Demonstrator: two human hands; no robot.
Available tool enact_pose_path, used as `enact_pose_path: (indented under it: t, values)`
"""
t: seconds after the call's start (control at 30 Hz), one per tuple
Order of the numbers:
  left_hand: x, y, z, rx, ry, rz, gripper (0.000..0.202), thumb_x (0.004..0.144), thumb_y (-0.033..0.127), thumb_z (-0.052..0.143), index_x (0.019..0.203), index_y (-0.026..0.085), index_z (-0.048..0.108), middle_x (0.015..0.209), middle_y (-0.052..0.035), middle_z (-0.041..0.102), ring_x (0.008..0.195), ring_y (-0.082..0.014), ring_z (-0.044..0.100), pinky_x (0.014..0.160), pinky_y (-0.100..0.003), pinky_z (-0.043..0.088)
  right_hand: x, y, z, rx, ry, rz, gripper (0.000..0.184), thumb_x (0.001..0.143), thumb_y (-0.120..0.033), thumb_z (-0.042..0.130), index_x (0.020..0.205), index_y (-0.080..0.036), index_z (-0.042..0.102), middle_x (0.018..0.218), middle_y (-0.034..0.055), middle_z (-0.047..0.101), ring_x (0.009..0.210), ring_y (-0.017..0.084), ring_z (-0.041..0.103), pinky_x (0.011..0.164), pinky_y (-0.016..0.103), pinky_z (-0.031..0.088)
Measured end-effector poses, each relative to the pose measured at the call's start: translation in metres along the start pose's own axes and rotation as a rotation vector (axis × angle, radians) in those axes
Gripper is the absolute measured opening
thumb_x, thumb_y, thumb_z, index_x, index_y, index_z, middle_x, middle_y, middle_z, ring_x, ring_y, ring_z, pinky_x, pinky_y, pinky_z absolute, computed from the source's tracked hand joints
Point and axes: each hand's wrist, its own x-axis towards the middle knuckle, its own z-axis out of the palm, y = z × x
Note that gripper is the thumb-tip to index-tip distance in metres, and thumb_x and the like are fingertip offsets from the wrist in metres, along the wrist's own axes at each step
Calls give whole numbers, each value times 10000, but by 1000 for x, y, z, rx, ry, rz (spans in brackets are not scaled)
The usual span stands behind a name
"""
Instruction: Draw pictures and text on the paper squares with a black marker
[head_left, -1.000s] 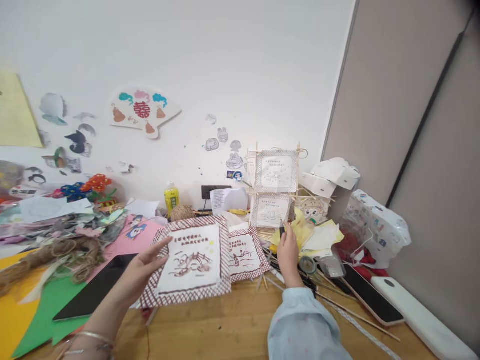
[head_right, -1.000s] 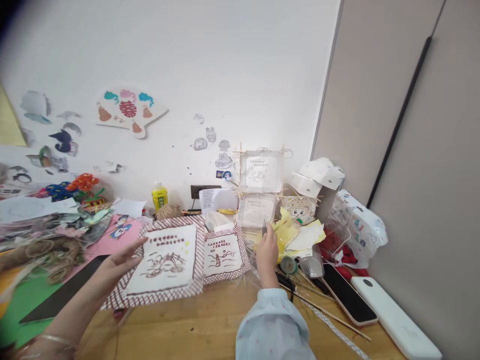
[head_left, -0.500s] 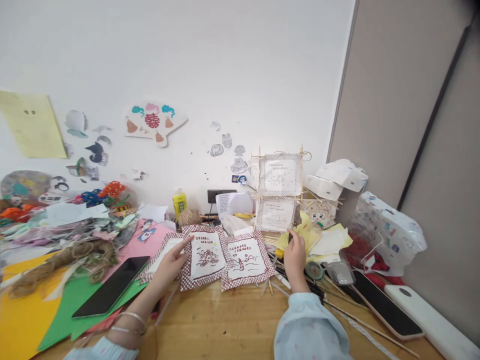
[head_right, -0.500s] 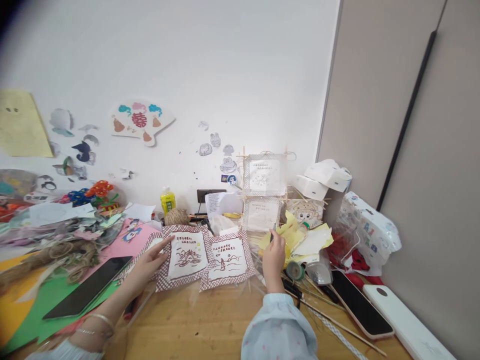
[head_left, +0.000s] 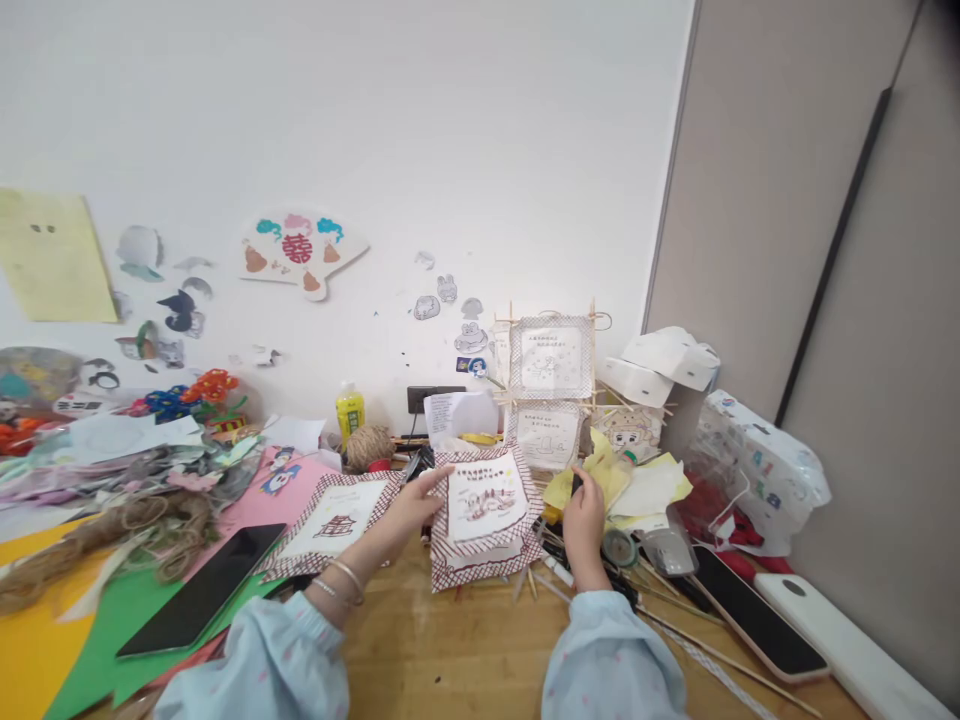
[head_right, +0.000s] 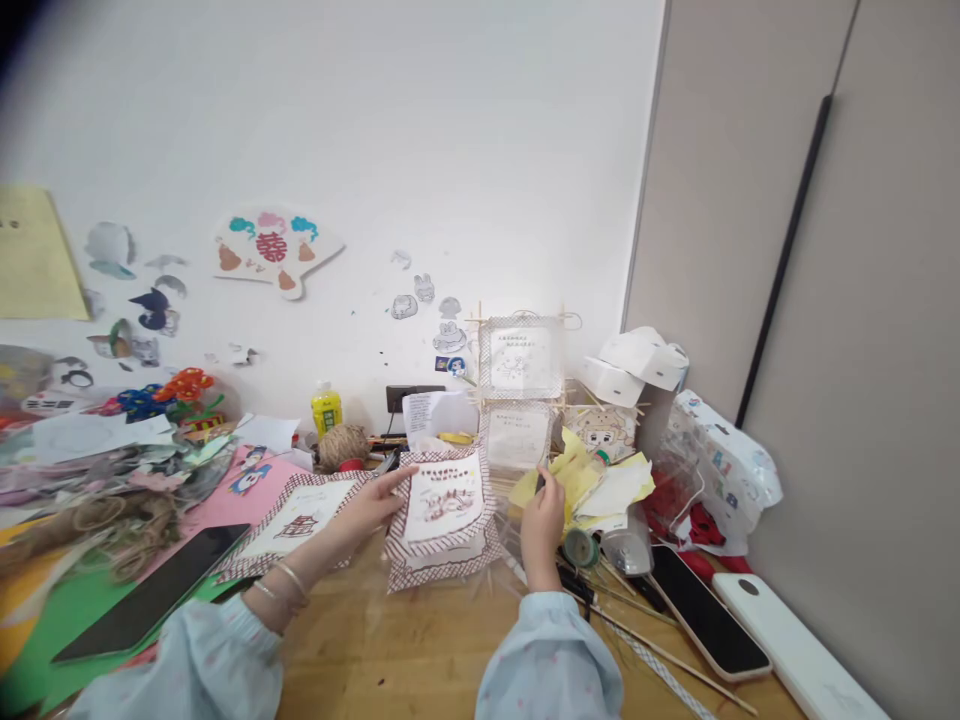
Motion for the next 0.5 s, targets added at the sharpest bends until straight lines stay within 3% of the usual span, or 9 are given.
enact_pose_path:
  t: [0.07, 0.13, 0.23, 0.33, 0.4, 0.5]
  values:
    - [1, -19, 9, 74, 12, -13, 560, 659, 166, 581, 1216, 142, 627, 1060, -98, 710, 934, -277, 663, 865, -431, 518, 0, 1, 1, 5, 2, 5, 423, 851, -185, 286, 1095, -127, 626, 1081, 182, 664, 1052, 275, 583, 920, 391, 431]
    - [1, -32, 16, 147, 52, 0, 560, 625, 120, 563, 1180, 116, 636, 1144, -138, 677, 1065, -319, 621, 974, -468, 454, 0, 2, 1, 11, 2, 7, 418, 852, -186, 289, 1098, -138, 625, 1090, 172, 666, 1062, 267, 583, 927, 383, 430]
    - [0, -39, 23, 249, 139, 57, 598, 633, 107, 541, 1229, 97, 587, 1380, -178, 515, 1337, -343, 401, 1142, -477, 242, 0, 2, 1, 24, 0, 6, 428, 856, -198, 281, 1106, -125, 620, 1115, 180, 657, 1076, 265, 579, 935, 377, 429]
    - [-9, -38, 31, 321, 190, 122, 594, 692, 150, 560, 1285, 127, 547, 1530, -152, 325, 1446, -325, 189, 1185, -461, 107, -1, 2, 1, 43, 0, 1, 443, 854, -219, 278, 1103, -92, 622, 1107, 205, 654, 1068, 278, 581, 931, 384, 432]
    - [-20, -36, 39, 404, 119, 180, 560, 726, 199, 604, 1282, 150, 563, 1539, -146, 320, 1443, -321, 205, 1187, -460, 112, -1, 3, 2, 58, 2, -2, 445, 849, -230, 284, 1096, -87, 626, 1094, 210, 656, 1061, 283, 583, 924, 388, 434]
    - [-37, -33, 55, 763, -249, 306, 648, 798, 343, 647, 1395, 170, 465, 1565, -160, 248, 1447, -347, 177, 1165, -542, 117, -1, 6, 5, 82, 17, -7, 434, 840, -242, 298, 1079, -109, 635, 1080, 194, 663, 1046, 281, 586, 911, 394, 437]
